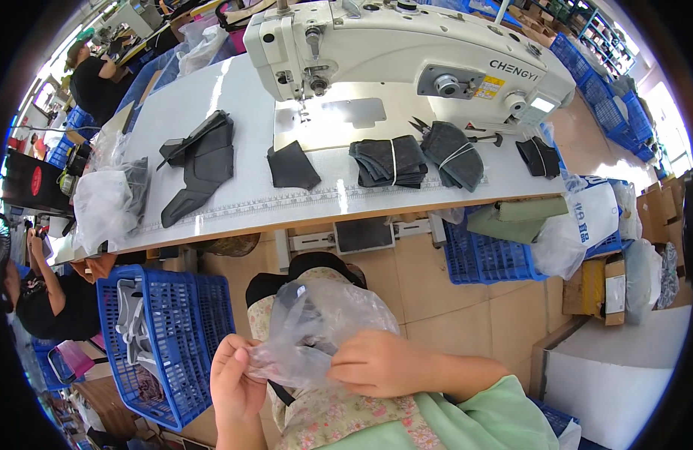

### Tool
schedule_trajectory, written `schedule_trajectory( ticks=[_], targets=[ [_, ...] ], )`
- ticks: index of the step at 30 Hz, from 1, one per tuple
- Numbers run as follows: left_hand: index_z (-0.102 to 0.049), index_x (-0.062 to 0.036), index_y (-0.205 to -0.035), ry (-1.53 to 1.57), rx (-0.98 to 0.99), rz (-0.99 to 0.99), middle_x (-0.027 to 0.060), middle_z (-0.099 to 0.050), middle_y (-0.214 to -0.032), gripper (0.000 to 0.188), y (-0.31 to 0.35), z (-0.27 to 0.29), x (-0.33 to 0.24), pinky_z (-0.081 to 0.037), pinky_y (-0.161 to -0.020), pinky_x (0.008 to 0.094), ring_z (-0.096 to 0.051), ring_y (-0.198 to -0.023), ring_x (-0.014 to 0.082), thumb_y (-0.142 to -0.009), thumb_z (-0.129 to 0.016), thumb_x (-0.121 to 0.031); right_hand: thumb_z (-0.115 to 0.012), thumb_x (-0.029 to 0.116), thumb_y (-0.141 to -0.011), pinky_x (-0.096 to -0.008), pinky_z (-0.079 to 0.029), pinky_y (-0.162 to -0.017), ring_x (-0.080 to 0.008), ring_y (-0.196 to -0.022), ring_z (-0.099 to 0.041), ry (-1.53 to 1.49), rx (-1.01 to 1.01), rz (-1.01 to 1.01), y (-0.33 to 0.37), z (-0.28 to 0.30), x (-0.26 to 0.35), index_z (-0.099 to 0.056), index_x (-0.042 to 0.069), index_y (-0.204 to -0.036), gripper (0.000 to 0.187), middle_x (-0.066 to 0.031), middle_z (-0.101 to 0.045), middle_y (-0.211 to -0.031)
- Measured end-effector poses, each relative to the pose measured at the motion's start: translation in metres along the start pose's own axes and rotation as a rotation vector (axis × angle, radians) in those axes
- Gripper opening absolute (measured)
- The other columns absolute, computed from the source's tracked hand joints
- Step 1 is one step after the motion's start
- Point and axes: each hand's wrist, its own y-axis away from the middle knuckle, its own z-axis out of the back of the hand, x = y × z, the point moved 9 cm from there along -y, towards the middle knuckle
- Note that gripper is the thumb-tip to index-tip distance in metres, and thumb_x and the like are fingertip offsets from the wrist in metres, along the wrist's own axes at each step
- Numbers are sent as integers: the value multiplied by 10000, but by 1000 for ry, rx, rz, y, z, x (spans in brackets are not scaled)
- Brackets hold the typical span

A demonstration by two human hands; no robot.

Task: Organizing and inspecting precut black components for shoe manufacturing.

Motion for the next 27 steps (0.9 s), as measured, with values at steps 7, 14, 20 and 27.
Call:
schedule_trajectory(
  ticks=[7, 14, 20, 27],
  targets=[
    [-449, -58, -981, 224, -86, 39, 74, -563, -767, 185, 3, 4, 0, -446, -472, 288, -527, -559, 151, -961, -411, -238, -651, 200, -805, -385, -434, -757, -289, -858, -562, -323, 170, -41, 2, -42, 2, -617, 34, -942, 219, -99, -601, -909],
    [-436, -68, -1002, 175, -76, 31, 43, -501, -711, 197, -1, 9, -1, -365, -410, 252, -430, -481, 113, -950, -449, -257, -585, 305, -869, -403, -414, -832, -301, -936, -561, -459, 304, -92, 0, -49, -12, -618, 18, -993, 314, -128, -598, -1017],
    [-493, -67, -945, -129, -50, 22, 19, -494, -675, 228, -4, 9, -2, -330, -375, 223, -414, -464, 75, -938, -482, -294, -520, 335, -912, -386, -431, -835, -316, -966, -554, -591, 470, -150, 5, -68, -22, -594, 7, -1061, 367, -153, -591, -1043],
    [-592, 7, -944, -18, -185, -78, 76, -569, -672, 270, -8, 11, -17, -363, -432, 238, -463, -476, 122, -920, -536, -257, -422, 389, -951, -385, -439, -844, -308, -974, -557, -981, 776, -551, 25, -76, -24, -578, 13, -1073, 426, -149, -603, -1018]
  ],
)
